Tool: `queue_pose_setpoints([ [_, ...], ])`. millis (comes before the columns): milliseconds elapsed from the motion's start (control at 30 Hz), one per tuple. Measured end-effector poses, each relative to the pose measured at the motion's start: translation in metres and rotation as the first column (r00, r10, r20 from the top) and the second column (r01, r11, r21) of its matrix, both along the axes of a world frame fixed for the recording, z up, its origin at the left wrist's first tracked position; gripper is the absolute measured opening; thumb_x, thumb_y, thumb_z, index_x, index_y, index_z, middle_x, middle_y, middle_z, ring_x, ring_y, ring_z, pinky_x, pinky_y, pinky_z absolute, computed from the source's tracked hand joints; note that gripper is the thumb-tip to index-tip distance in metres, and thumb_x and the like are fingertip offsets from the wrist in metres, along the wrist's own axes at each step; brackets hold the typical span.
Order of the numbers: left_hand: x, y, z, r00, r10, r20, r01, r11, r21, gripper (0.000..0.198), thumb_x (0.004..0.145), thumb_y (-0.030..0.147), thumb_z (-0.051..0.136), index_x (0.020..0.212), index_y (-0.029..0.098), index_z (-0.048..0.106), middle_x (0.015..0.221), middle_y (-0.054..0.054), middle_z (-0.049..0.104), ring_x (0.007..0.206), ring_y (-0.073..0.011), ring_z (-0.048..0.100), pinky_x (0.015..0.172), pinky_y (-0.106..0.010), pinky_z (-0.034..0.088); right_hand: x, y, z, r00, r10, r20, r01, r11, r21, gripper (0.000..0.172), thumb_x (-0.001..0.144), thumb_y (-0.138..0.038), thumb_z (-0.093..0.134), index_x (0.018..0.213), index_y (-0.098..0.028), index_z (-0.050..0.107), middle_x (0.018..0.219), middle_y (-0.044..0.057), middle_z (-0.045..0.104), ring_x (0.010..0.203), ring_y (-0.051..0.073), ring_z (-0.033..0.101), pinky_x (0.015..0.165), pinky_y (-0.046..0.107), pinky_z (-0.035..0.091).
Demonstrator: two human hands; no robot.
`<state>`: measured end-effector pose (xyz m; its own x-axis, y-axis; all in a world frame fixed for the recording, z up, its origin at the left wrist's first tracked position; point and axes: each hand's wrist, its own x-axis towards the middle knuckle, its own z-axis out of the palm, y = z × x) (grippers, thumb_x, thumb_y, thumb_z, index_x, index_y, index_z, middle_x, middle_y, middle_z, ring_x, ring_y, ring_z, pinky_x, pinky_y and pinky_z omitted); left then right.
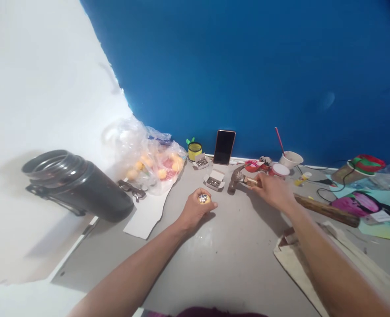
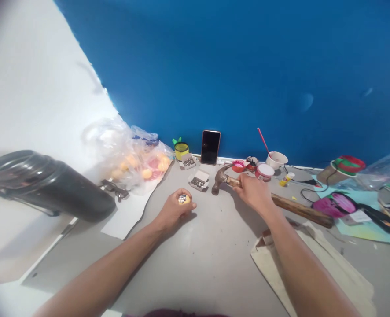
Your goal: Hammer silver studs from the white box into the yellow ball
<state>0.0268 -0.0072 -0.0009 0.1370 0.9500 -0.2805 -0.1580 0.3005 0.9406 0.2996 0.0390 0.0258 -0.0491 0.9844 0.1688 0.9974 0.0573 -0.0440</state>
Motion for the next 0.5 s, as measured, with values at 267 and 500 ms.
queue_pose_setpoints([
  [267,0.0,0.002,0.003,0.995,-0.044,0.093,0.045,0.999,-0.014,0.04,0.055,0.024,0.085,0.079,0.018,0.053,0.058,0.009,0.05,0.044,-0.0025,0.038,0.044,-0.019,0.026,-0.037,-0.035,0.017,0.888,0.433,-0.157,-0.29,0.79,0.541,0.026,0.095,-0.036,0.066,0.117,-0.022,0.069,0.098,0.008,0.078,0.085,0.025,0.072,0.071,0.033,0.049],
  [500,0.003,-0.002,0.007,0.999,-0.054,0.001,0.054,0.998,0.04,0.031,0.061,0.023,0.077,0.081,0.018,0.053,0.057,0.008,0.051,0.045,-0.0051,0.042,0.047,-0.021,0.029,-0.058,-0.044,0.015,0.847,0.53,-0.038,-0.387,0.664,0.64,0.011,0.099,-0.027,0.064,0.106,-0.021,0.071,0.091,0.007,0.079,0.081,0.021,0.07,0.075,0.032,0.046],
])
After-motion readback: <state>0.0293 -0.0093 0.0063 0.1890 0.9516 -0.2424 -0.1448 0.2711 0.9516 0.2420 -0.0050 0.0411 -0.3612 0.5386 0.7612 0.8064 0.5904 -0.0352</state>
